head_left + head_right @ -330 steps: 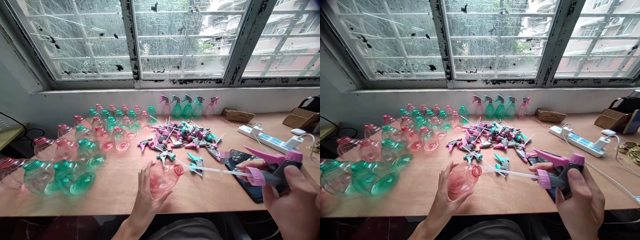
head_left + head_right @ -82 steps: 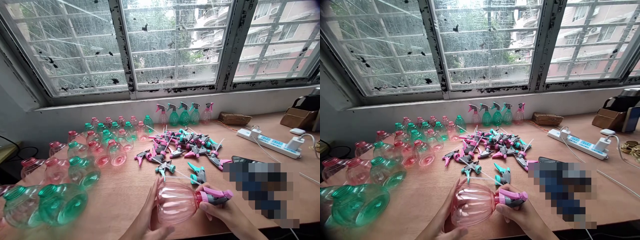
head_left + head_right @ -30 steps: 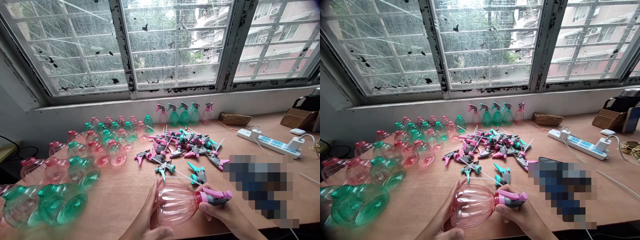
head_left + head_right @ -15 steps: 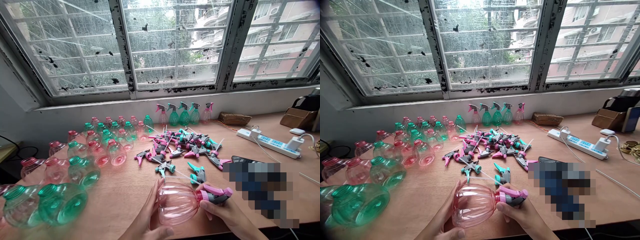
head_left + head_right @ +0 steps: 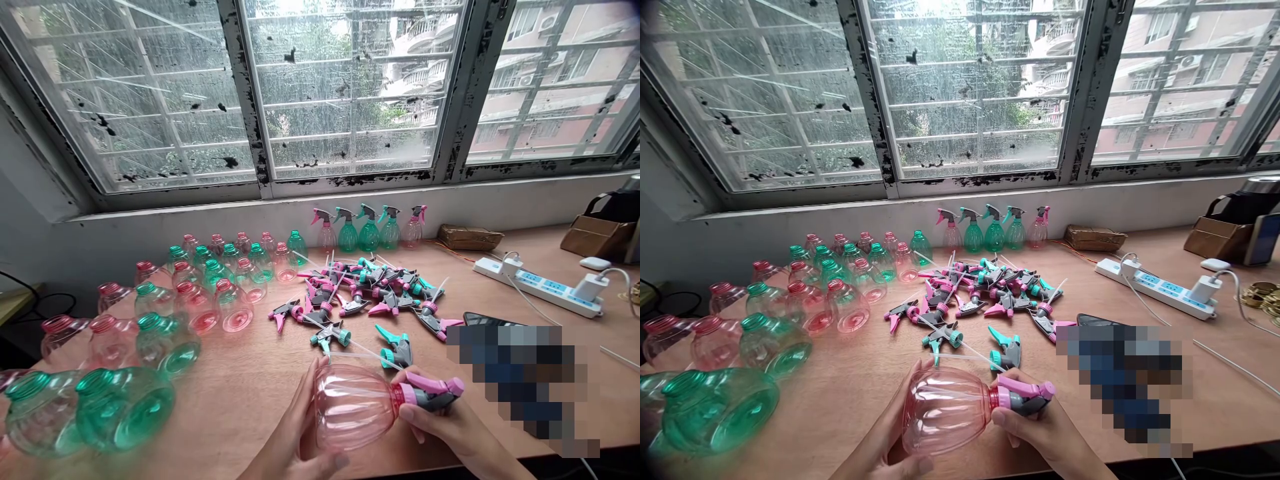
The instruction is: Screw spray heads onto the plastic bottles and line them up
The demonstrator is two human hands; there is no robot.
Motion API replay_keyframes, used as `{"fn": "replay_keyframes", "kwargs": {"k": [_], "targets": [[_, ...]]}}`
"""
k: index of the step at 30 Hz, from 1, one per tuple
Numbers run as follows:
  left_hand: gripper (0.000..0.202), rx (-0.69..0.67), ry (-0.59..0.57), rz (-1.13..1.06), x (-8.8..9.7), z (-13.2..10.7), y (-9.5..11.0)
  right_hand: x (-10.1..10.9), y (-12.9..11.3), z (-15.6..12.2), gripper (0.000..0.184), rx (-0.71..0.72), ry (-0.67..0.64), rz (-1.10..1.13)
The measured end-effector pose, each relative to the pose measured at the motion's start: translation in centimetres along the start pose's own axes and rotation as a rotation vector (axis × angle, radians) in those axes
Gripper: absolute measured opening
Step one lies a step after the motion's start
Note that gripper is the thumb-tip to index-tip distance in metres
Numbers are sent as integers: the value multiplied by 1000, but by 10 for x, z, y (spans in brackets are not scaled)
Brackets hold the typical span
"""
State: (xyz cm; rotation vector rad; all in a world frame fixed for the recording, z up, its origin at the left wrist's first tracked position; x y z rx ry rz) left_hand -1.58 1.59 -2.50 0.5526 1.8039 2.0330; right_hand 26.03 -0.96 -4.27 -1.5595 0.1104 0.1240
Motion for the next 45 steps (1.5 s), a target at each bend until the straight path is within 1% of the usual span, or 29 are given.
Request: {"fn": "replay_keyframes", "kwargs": {"k": [2,6,10,12,16,20,22,24,26,29,33,34,38,39,42,45], "targets": [[94,-4,9,2,-1,2,-1,0,0,0,38,2,7,8],[85,-47,-3,13,0,2,-7,0,-1,0,38,-13,28,29],[103,-63,-26,-21,1,1,-12,0,1,0,38,-6,22,46],[106,-68,-26,-41,1,2,-14,0,2,1,37,4,10,44],[98,-95,-17,6,0,3,-13,1,1,1,35,12,27,41],[81,-126,-18,92,1,3,-11,1,2,1,34,17,37,26],[86,-133,-29,96,2,3,-11,1,2,2,34,10,32,31],[99,-124,-44,75,3,2,-12,1,3,2,36,2,21,41],[104,-101,-54,52,3,2,-13,1,3,1,37,-3,10,44],[98,-100,-44,46,1,3,-15,1,3,1,36,-5,18,41],[78,-112,-3,60,-1,4,-15,1,2,0,35,-9,29,50],[77,-99,5,57,0,4,-14,1,2,0,35,-8,24,49],[100,-21,15,30,1,2,-6,1,2,1,36,3,-3,27],[101,-3,12,30,1,1,-3,1,2,1,36,4,-7,22],[94,24,8,45,1,1,1,1,1,1,36,1,-6,22],[86,-9,8,40,0,2,-3,1,0,1,35,1,1,25]]}}
Point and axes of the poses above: each hand's wrist, its own z-axis towards the middle knuckle, its own x-axis out of the back of the hand, y = z × x, the point moved 1 cm from there along z, towards the middle knuckle, and after that the axes turned 7 degrees about y, right-handed, at the moved point
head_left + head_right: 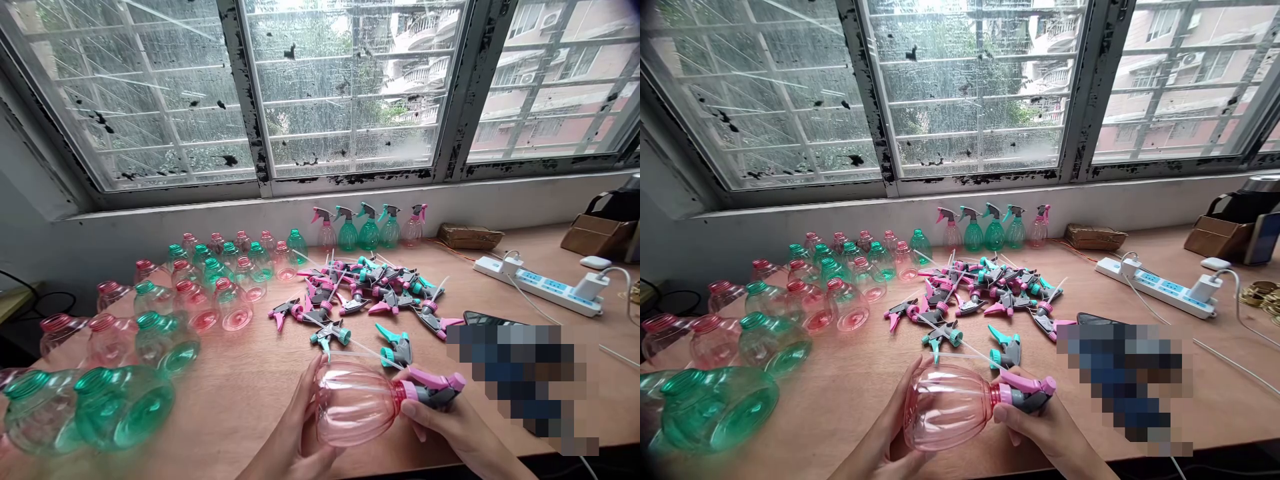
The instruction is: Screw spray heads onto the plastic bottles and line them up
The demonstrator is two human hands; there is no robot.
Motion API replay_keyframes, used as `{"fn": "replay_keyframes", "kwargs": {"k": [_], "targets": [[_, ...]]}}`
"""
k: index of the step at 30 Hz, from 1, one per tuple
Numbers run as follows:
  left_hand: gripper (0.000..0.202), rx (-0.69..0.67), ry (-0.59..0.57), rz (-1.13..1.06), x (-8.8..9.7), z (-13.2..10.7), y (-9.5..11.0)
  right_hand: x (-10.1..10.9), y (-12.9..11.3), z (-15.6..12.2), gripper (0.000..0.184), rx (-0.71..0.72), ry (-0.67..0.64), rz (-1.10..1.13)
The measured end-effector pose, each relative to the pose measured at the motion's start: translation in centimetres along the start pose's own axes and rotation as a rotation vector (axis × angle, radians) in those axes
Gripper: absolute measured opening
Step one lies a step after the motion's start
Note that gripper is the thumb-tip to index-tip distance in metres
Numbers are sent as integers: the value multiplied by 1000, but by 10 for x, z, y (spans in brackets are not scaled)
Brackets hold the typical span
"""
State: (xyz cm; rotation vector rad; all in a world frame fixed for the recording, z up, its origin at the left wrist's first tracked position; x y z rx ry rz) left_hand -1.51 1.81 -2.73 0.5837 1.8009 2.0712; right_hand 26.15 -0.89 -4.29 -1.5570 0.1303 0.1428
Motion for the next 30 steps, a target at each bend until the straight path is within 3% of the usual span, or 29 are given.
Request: {"fn": "replay_keyframes", "kwargs": {"k": [2,7,16,21,30], "targets": [[85,-18,-2,-5,0,0,-5,0,0,0,34,4,-2,-4],[105,-6,13,-61,0,-2,-9,0,1,0,35,10,5,-9],[79,-83,-7,-4,-1,2,-11,-1,1,0,35,1,35,5],[102,-30,-8,-17,1,1,-5,-1,0,0,38,-12,-13,-28],[78,-34,28,8,0,-1,-6,-2,-3,0,38,-10,10,-17]]}}
Point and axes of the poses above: each hand's wrist, its own z-axis towards the middle knuckle, its own x-axis out of the back of the hand, y = z × x, the point moved 1 cm from there along z, towards the middle knuckle, and after that the axes turned 7 degrees about y, right-handed, at the moved point
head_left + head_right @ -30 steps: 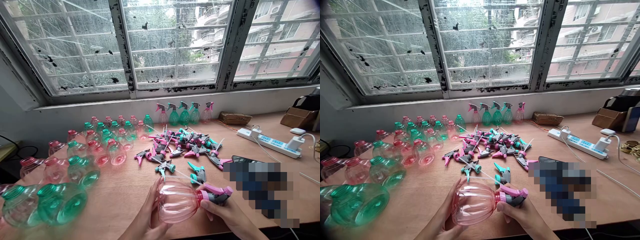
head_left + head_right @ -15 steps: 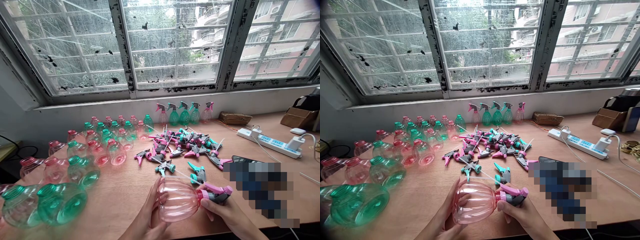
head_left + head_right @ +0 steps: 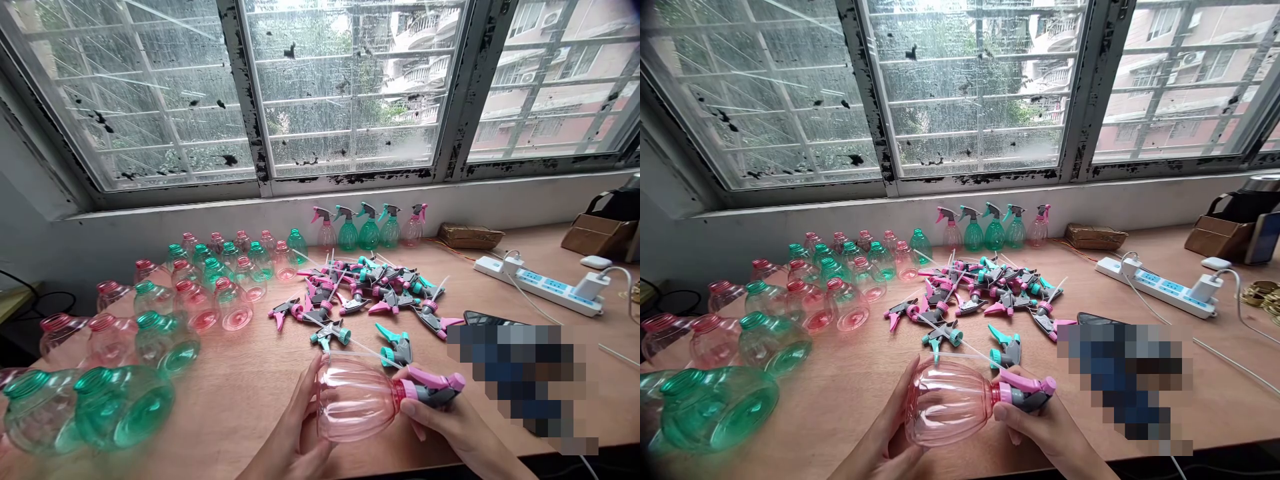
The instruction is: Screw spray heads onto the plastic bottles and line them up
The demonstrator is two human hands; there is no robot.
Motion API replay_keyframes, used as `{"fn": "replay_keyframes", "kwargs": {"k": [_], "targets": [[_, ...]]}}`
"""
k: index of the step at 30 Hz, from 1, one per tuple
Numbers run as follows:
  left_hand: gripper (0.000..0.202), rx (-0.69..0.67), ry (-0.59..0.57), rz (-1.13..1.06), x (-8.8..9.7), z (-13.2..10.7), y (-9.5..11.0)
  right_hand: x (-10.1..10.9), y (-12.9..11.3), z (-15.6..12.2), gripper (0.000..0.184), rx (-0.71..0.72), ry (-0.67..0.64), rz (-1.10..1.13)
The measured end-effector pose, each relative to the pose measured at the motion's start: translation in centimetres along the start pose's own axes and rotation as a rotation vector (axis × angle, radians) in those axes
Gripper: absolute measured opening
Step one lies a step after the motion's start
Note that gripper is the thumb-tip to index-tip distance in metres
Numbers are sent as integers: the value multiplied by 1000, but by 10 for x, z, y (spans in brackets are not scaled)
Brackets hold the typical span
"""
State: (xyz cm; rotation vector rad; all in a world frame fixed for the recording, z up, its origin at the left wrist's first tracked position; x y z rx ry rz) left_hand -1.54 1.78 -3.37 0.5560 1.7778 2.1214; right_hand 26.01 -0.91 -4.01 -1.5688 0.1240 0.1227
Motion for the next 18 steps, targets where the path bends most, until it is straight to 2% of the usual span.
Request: {"fn": "replay_keyframes", "kwargs": {"k": [5,11,15,18], "targets": [[100,30,5,-67,1,-1,6,0,1,1,39,8,-10,1],[91,63,-3,-66,0,0,7,0,2,0,40,-3,21,22],[78,9,2,-18,-1,1,6,1,3,0,37,-7,34,26],[91,-23,-31,-1,-1,0,6,1,2,0,39,-9,28,28]]}}
Point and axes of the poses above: each hand's wrist, its own z-axis towards the middle knuckle, its own x-axis out of the back of the hand, y = z × x, the point moved 1 cm from there along z, towards the middle knuckle, and after that the axes turned 7 degrees about y, right-handed, at the moved point
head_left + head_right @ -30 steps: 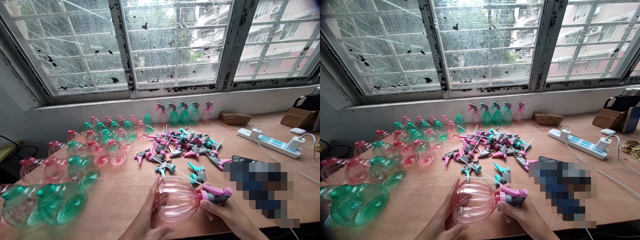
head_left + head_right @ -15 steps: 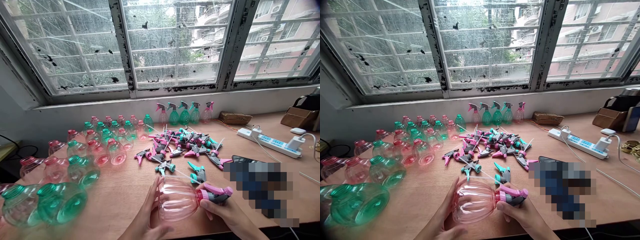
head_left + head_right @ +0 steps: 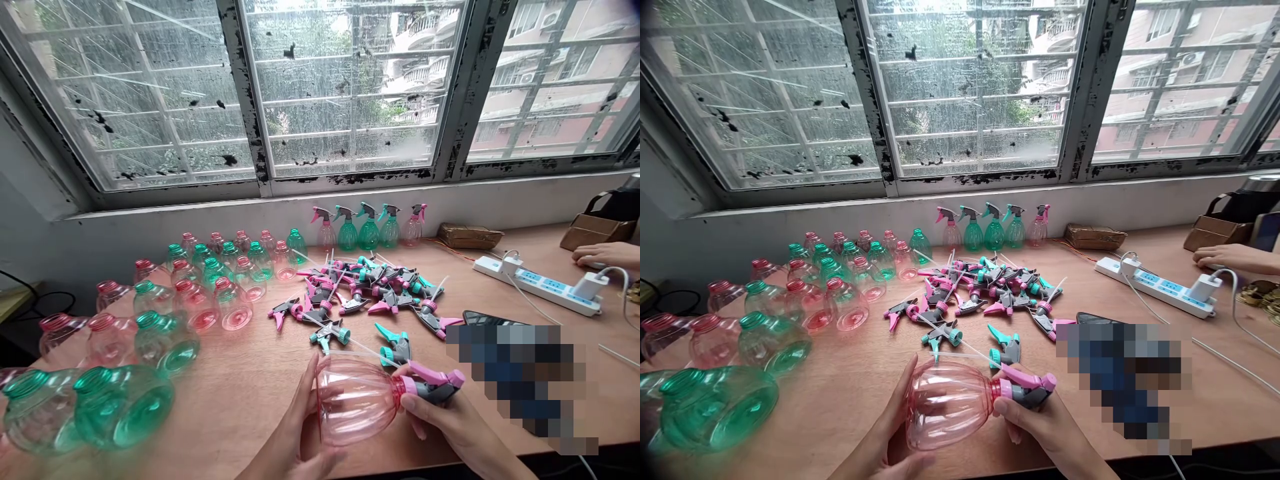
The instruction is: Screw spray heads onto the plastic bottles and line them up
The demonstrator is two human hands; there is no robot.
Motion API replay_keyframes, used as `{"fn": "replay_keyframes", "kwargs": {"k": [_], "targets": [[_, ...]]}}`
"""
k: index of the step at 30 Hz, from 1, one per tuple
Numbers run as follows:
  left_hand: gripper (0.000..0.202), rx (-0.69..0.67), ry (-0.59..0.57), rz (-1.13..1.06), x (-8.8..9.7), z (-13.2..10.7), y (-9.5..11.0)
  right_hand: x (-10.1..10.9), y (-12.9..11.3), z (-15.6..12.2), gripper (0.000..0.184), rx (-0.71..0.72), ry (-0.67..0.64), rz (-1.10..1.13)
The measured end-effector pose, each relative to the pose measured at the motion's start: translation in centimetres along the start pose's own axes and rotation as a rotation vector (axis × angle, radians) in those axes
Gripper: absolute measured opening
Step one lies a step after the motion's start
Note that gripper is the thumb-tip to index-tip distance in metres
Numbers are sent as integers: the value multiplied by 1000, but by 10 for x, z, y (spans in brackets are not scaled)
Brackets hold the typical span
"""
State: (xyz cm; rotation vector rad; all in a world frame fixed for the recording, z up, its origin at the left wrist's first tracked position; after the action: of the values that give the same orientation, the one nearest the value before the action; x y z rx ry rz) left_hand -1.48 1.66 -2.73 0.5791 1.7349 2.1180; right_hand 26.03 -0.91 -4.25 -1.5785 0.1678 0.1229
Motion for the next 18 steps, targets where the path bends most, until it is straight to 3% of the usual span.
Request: {"fn": "replay_keyframes", "kwargs": {"k": [3,11,15,18], "targets": [[104,-5,-29,-28,1,0,-2,-1,-1,0,44,-27,-11,13],[79,-27,-3,19,0,2,-8,0,-1,-1,39,-1,12,-13],[101,-28,-20,-66,1,2,-11,2,4,1,40,-17,-19,3],[98,-34,-36,-104,2,1,-11,2,6,2,41,-7,-53,-4]]}}
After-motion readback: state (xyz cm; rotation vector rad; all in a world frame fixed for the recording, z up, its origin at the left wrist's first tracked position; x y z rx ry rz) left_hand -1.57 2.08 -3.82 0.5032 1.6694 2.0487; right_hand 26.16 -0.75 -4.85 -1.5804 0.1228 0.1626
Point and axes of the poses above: each hand's wrist, its own z-axis towards the middle knuckle, its own x-axis out of the back of the hand, y = z × x, the point moved 1 cm from there along z, towards the middle knuckle, and after that the axes turned 7 degrees about y, right-handed, at the moved point
